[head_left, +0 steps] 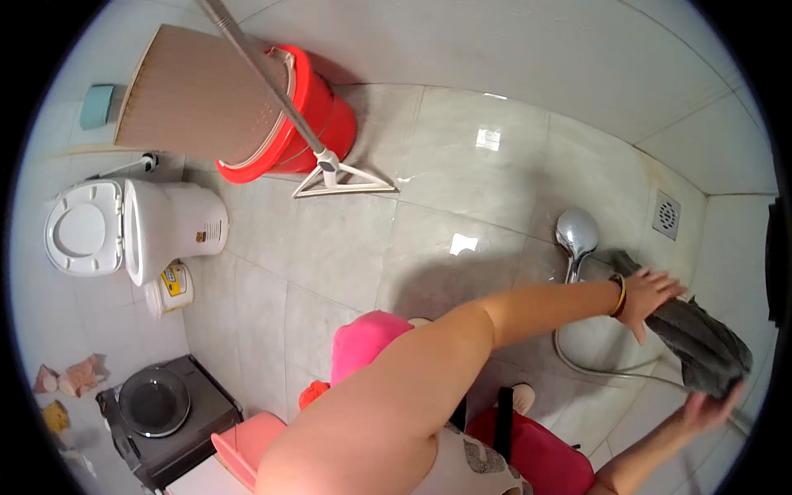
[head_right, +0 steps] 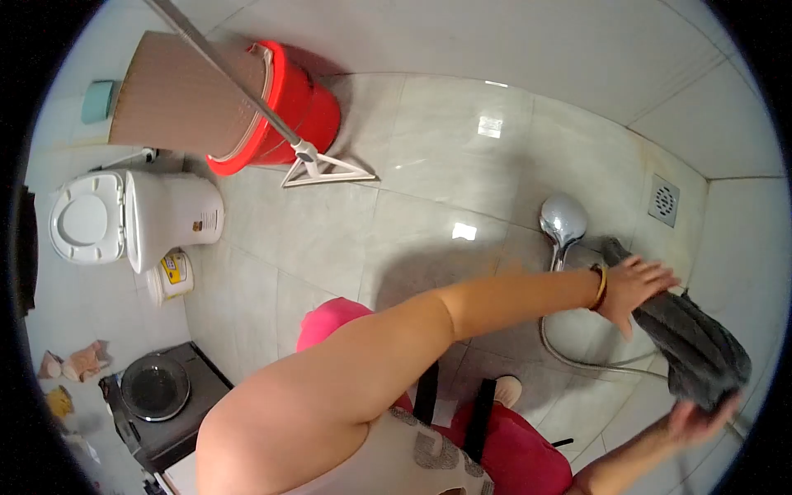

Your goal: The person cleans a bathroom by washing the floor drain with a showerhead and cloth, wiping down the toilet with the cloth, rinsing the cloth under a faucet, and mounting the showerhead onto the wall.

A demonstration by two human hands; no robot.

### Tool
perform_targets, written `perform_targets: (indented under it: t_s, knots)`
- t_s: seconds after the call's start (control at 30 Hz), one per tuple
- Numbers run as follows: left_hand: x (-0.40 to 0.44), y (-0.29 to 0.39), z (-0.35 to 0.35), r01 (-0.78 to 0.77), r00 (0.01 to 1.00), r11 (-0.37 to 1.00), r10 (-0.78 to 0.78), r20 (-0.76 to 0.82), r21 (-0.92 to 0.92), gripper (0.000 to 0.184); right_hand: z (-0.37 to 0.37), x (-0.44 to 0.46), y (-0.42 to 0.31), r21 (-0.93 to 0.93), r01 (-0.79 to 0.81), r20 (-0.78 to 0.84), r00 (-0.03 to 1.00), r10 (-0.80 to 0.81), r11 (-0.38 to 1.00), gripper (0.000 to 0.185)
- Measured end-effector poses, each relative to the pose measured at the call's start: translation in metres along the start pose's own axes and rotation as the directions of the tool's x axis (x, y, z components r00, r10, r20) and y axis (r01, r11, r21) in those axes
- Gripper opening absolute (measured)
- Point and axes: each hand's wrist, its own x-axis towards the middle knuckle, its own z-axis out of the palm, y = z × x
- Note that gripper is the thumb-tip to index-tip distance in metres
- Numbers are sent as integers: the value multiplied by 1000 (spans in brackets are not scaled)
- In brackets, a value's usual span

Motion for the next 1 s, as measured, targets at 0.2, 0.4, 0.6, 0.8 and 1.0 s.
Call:
perform_targets:
  t_s: [0.2, 0.4, 0.6, 0.8, 1.0]
  knots:
    - [12, -20, 40, 190, 982, 889, -167, 91, -416, 50, 32, -1, -9, -122, 177, -12, 984, -180, 977, 51]
    - [33, -16, 4, -143, 975, 825, 22, -220, -547, 44, -128, 47, 79, -630, -466, -382, 882, 275, 621, 57]
    - [48, 35, 55, -279, 946, 730, 96, -311, -624, 47, -94, 7, 157, -46, -805, 342, 544, 766, 592, 51]
    - [41, 60, 70, -133, 953, 524, -165, -254, -841, 49, -123, 39, 146, 225, -600, 451, 762, 464, 768, 44]
    - [18, 27, -26, -139, 847, -228, -532, 4, -964, 40, 0, 17, 98, 113, -371, -537, 758, 370, 922, 40]
